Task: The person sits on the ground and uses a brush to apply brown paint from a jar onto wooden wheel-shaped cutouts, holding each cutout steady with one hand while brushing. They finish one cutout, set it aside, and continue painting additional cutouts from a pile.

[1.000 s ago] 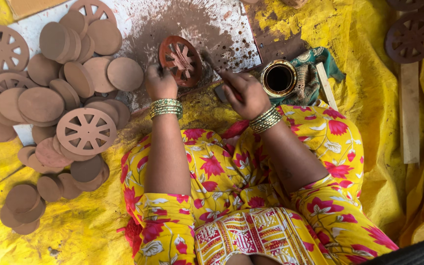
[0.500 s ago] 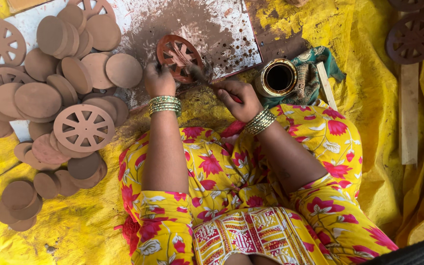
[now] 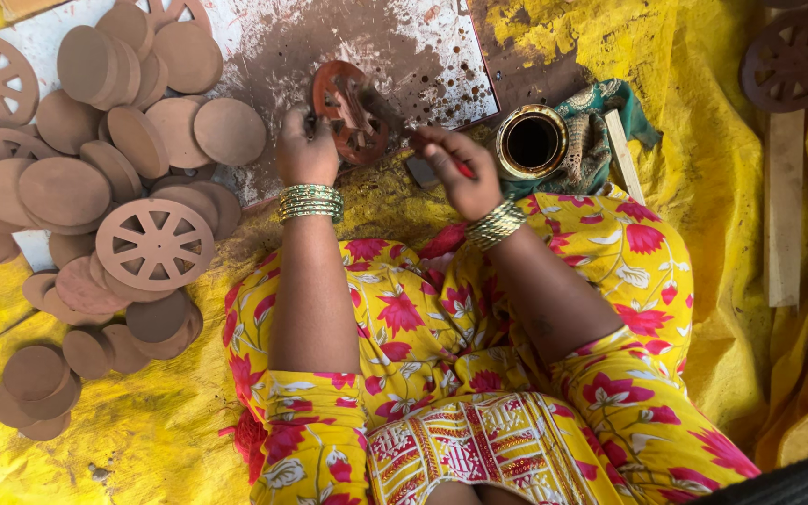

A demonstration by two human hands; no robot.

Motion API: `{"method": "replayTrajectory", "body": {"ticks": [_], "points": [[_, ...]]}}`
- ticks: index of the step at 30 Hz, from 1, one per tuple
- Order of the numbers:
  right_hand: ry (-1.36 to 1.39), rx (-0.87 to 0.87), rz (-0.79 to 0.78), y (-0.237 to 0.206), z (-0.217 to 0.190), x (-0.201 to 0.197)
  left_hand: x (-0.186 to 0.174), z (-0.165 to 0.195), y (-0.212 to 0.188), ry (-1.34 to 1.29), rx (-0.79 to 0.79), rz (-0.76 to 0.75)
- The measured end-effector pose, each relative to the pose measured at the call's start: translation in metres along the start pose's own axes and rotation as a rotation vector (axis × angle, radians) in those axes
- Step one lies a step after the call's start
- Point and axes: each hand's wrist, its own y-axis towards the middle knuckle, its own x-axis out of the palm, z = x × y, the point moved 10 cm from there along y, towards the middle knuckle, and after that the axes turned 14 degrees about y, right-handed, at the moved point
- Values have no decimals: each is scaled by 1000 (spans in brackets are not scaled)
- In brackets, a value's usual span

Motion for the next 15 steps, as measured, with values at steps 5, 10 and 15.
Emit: {"method": "replayTrajectory", "body": {"ticks": [5, 10, 15], "points": [[-188, 1, -110, -5, -8, 16, -3, 4, -1, 14, 42, 22], [-254, 20, -198, -5, -29, 5, -6, 4, -1, 63, 46, 59], [-250, -111, -83, -2, -40, 9, -8, 9, -4, 77, 107, 88]]}}
